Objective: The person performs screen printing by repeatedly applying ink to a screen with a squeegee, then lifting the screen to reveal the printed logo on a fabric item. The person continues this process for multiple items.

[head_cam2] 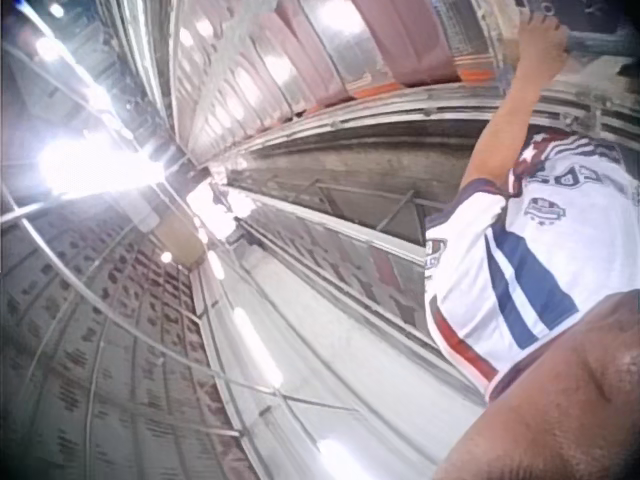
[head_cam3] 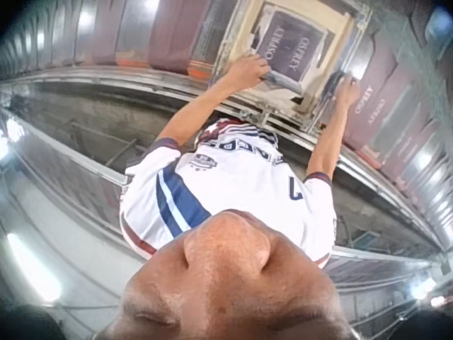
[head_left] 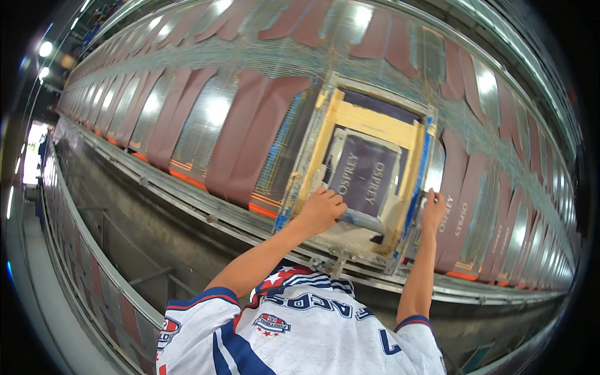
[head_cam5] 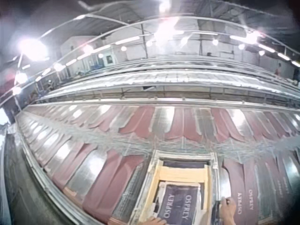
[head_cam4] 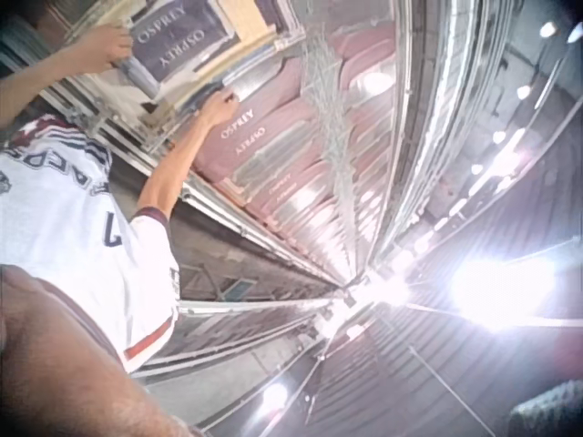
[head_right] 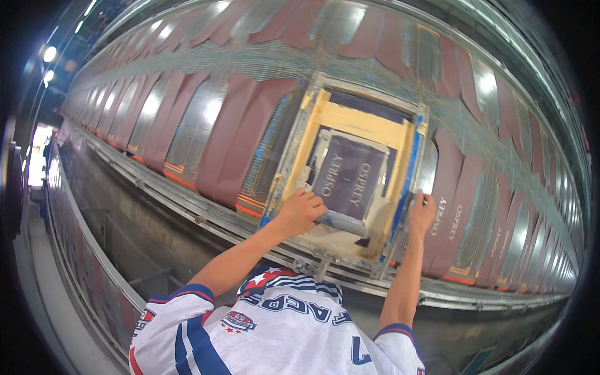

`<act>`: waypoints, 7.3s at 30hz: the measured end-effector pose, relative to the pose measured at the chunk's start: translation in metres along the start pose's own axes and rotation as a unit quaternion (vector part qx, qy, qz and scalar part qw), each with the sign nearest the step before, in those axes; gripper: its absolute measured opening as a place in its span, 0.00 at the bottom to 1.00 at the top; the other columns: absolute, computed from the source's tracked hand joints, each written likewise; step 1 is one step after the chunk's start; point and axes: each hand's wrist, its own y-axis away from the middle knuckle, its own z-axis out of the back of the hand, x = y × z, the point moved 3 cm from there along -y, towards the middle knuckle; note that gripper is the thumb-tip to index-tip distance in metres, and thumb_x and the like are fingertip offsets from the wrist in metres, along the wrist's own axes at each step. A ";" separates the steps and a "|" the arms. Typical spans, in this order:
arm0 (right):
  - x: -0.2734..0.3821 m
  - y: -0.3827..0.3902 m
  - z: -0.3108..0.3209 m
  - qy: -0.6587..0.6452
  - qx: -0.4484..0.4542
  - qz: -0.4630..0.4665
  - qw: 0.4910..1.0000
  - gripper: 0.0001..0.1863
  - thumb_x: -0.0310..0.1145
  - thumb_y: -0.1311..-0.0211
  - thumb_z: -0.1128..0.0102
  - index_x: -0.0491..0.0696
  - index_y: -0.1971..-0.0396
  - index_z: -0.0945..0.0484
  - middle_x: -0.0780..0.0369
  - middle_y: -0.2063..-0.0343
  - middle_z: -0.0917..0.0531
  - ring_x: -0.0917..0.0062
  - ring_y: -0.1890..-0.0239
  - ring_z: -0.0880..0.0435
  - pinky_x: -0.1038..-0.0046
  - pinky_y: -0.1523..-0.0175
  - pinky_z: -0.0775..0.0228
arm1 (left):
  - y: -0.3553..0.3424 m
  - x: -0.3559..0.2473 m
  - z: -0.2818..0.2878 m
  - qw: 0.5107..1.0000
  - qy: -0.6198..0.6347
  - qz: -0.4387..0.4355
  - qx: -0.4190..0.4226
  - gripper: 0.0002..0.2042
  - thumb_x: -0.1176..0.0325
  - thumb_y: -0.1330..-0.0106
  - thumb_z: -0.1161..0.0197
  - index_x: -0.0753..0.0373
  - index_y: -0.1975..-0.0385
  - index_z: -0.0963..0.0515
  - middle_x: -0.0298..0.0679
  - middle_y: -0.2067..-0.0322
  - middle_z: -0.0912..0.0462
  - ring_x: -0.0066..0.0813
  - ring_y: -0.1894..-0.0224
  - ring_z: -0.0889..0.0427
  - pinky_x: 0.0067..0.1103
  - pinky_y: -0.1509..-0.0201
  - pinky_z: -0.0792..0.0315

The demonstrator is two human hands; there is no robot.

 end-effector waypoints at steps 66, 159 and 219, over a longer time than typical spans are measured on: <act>0.328 0.195 -0.213 0.107 0.259 0.419 0.863 0.15 0.33 0.51 0.27 0.48 0.62 0.18 0.58 0.67 0.15 0.61 0.56 0.18 0.60 0.46 0.30 | 0.044 0.282 0.123 0.999 0.026 -0.033 -0.011 0.12 0.62 0.52 0.23 0.55 0.70 0.17 0.33 0.71 0.15 0.35 0.66 0.16 0.33 0.54 0.34; 0.454 0.243 -0.434 0.111 0.272 0.376 0.879 0.15 0.37 0.53 0.25 0.46 0.68 0.19 0.54 0.68 0.15 0.58 0.58 0.17 0.58 0.48 0.30 | 0.098 0.527 0.161 0.999 0.022 -0.034 -0.036 0.14 0.64 0.58 0.20 0.57 0.71 0.14 0.36 0.75 0.14 0.41 0.70 0.17 0.35 0.57 0.29; 0.398 0.305 -0.414 -0.048 0.004 0.054 0.997 0.14 0.41 0.30 0.40 0.44 0.61 0.18 0.55 0.62 0.15 0.60 0.58 0.16 0.61 0.50 0.26 | 0.296 0.506 0.202 0.999 0.040 0.020 -0.025 0.14 0.72 0.57 0.27 0.56 0.68 0.20 0.32 0.65 0.17 0.36 0.58 0.18 0.36 0.49 0.30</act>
